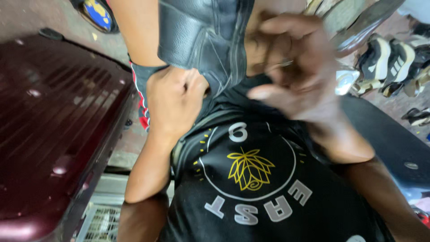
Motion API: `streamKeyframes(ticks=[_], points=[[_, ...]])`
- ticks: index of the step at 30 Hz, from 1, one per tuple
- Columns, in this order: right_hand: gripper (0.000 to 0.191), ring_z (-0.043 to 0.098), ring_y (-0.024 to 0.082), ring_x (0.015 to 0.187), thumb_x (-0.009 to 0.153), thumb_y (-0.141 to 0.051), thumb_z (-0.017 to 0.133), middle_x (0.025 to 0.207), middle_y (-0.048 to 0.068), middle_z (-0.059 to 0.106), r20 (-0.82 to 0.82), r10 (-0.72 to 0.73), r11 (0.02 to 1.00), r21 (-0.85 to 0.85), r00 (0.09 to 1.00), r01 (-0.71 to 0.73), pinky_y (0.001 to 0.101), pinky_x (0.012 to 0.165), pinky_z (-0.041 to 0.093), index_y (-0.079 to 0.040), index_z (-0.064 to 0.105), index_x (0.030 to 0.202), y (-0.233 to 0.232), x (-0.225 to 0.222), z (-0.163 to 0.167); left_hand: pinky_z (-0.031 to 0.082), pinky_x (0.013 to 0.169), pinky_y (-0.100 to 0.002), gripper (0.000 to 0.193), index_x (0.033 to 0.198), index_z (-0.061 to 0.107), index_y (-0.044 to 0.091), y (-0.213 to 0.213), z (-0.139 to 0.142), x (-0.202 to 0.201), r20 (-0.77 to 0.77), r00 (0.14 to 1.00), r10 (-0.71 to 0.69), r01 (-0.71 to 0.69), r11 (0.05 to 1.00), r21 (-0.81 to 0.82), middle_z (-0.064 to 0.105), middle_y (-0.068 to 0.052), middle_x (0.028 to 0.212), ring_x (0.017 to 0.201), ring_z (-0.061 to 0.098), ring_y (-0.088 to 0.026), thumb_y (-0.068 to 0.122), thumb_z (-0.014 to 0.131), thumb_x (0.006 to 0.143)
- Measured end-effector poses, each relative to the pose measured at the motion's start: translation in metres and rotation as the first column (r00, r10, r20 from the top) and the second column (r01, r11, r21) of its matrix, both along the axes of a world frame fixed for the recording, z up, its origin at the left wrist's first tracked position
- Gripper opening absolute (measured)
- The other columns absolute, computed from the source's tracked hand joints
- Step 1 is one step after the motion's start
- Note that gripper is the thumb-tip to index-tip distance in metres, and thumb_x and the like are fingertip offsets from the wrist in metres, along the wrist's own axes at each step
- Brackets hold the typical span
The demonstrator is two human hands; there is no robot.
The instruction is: The person hand-sews a black leather shoe using a needle and thread. They repeatedly push the needle through the shoe's upper and pull the thread tight to secure the seam.
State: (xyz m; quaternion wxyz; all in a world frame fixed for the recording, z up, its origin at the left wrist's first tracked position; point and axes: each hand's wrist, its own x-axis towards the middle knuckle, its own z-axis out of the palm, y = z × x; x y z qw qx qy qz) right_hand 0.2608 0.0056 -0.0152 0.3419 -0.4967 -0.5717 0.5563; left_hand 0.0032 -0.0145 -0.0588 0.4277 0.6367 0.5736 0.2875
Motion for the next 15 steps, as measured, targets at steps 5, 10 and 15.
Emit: streamKeyframes(ticks=[5,10,15], points=[[0.070,0.041,0.005,0.061,0.093,-0.002,0.092,0.092,0.007,0.058,0.104,-0.009,0.979,0.203,0.995,-0.012,0.0195,0.055,0.032,-0.001,0.039,0.139,0.008,-0.026,-0.009,0.033,0.061,-0.032,0.038,0.079,0.046,0.000,-0.024,0.000,-0.033,0.023,0.949,0.316,-0.315,0.949,-0.024,0.038,-0.008,0.071,0.067,0.037,-0.013,0.007,0.069,0.108],[0.063,0.040,0.004,0.056,0.097,0.000,0.088,0.090,0.008,0.059,-0.041,-0.016,0.991,0.129,0.999,0.022,0.0182,0.051,0.029,-0.003,0.040,0.138,0.019,-0.015,-0.011,0.034,0.060,-0.031,0.026,0.089,0.051,0.006,-0.021,0.022,-0.041,-0.031,0.846,0.532,-0.529,0.846,0.069,0.053,-0.005,0.082,0.066,0.047,-0.012,0.014,0.062,0.111],[0.062,0.039,0.005,0.055,0.098,-0.004,0.089,0.096,0.012,0.062,-0.048,-0.061,0.997,0.039,0.997,0.063,0.0170,0.051,0.026,-0.003,0.039,0.135,0.016,-0.016,-0.015,0.050,0.055,-0.043,0.032,0.119,0.069,0.004,0.005,0.035,-0.001,-0.253,0.966,-0.046,0.043,0.999,-0.018,0.072,-0.016,0.085,0.062,0.066,-0.032,0.024,0.071,0.094]])
